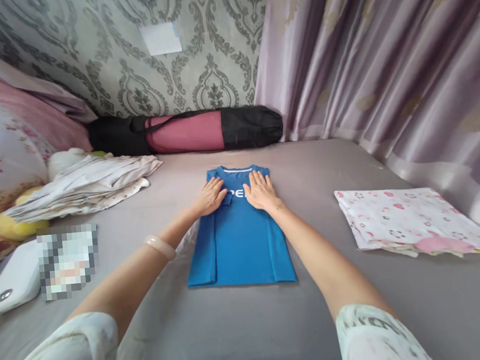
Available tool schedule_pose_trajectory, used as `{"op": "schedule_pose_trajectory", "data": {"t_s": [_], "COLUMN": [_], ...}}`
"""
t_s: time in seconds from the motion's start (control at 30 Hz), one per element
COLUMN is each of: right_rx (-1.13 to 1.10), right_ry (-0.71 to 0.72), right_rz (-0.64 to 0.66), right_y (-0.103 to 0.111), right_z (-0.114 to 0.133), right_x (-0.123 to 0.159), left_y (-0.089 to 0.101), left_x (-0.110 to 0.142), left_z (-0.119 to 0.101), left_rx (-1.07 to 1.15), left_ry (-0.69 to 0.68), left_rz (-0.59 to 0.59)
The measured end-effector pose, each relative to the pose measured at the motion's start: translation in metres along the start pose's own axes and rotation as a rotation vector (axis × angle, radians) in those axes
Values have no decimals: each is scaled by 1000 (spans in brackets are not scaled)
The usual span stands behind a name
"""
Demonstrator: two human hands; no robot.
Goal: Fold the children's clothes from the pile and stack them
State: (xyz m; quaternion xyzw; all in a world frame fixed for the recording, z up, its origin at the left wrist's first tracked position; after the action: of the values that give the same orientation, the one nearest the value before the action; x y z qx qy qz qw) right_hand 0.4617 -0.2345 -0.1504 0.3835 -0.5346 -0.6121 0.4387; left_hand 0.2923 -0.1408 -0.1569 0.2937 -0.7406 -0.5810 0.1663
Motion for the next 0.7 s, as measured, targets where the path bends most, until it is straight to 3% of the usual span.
{"op": "schedule_pose_trajectory", "data": {"t_s": [0.2, 0.47, 0.6, 0.7], "right_rx": [60, -7, -23, -14], "right_ry": [-18, -7, 56, 145], "right_rz": [-25, 9, -26, -30], "right_y": [-17, -7, 0, -2], "right_z": [5, 4, 4, 5], "right_x": [2, 3, 32, 65], "left_y": [-14, -7, 8, 6], "left_x": [4, 2, 25, 54], "left_z": [-14, -13, -17, -22], "left_rx": [-103, -26, -15, -19], "left_ry": [48, 49, -1, -76], "left_rz": [76, 75, -11, 44]}}
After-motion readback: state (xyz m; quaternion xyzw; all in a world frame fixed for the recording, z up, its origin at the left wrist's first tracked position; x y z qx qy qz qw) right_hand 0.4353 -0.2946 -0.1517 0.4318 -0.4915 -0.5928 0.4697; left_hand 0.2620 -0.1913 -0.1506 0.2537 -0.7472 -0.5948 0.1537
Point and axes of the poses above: each hand's wrist, its own x-axis away from the middle knuckle, its own y-axis out of the back of the hand, z = x × y, the point moved 3 cm from there along -x, towards the middle knuckle, and after that the axes turned 2 degrees about x, right-handed, at the moved point
